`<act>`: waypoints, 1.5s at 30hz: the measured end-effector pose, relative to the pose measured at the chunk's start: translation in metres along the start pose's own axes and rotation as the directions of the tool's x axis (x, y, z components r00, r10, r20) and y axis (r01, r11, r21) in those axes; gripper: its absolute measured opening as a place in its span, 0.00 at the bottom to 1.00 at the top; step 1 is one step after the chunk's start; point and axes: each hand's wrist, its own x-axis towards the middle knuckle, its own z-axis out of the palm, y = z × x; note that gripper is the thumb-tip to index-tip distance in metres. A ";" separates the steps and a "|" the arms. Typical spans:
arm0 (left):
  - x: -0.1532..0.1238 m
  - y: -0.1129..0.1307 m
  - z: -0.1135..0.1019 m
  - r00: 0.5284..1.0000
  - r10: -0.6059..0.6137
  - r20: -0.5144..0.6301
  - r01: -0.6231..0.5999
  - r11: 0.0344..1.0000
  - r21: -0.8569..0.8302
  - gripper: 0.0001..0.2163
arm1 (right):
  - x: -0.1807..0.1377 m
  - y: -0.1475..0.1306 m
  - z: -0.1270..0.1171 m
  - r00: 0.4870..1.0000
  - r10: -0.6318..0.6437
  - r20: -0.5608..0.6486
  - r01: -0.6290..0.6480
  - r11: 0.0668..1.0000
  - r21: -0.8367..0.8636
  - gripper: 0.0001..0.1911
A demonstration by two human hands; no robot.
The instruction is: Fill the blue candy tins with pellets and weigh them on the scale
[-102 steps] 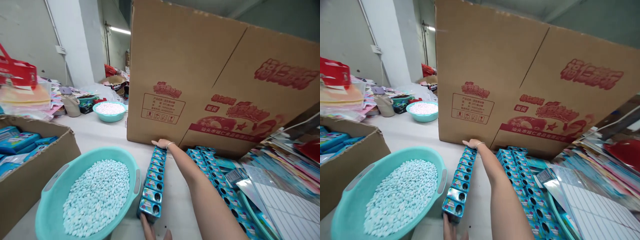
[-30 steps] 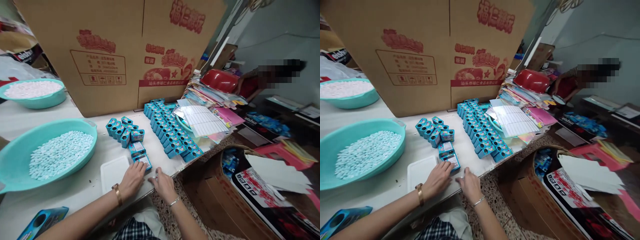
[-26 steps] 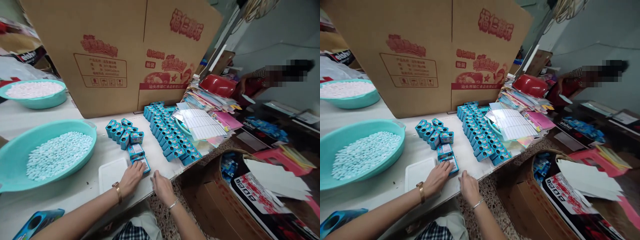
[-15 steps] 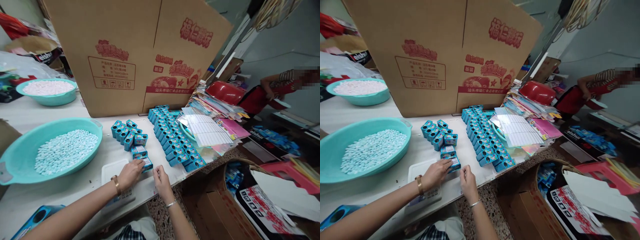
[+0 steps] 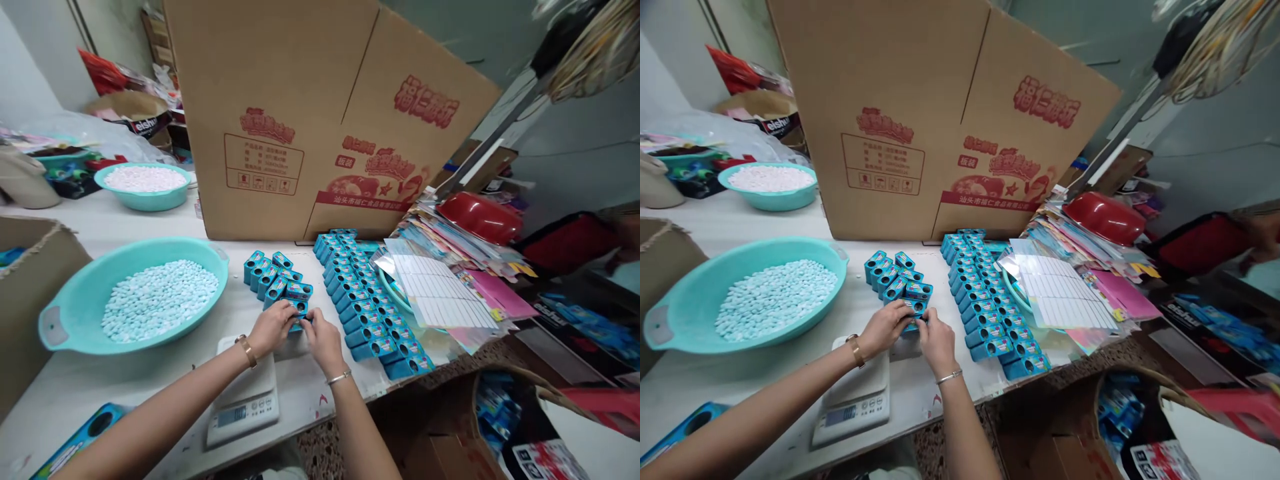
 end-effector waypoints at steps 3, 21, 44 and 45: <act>0.005 -0.007 -0.002 0.997 -0.018 -0.073 0.019 1.000 0.012 0.12 | 0.010 0.006 0.001 1.000 -0.007 0.011 0.005 0.990 0.138 0.18; 0.001 -0.040 -0.020 0.898 -0.266 -0.350 0.278 0.960 -0.016 0.45 | 0.029 0.008 0.001 0.982 -0.035 0.184 0.050 0.996 -0.079 0.46; -0.025 0.022 0.027 0.835 -0.467 -0.289 0.252 0.793 -0.554 0.27 | -0.002 -0.029 0.070 0.942 0.329 0.064 -0.332 0.942 0.054 0.42; -0.029 0.022 0.023 0.839 -0.413 -0.355 0.214 0.850 -0.482 0.26 | 0.000 -0.035 0.073 0.945 0.323 0.057 -0.326 0.944 0.051 0.43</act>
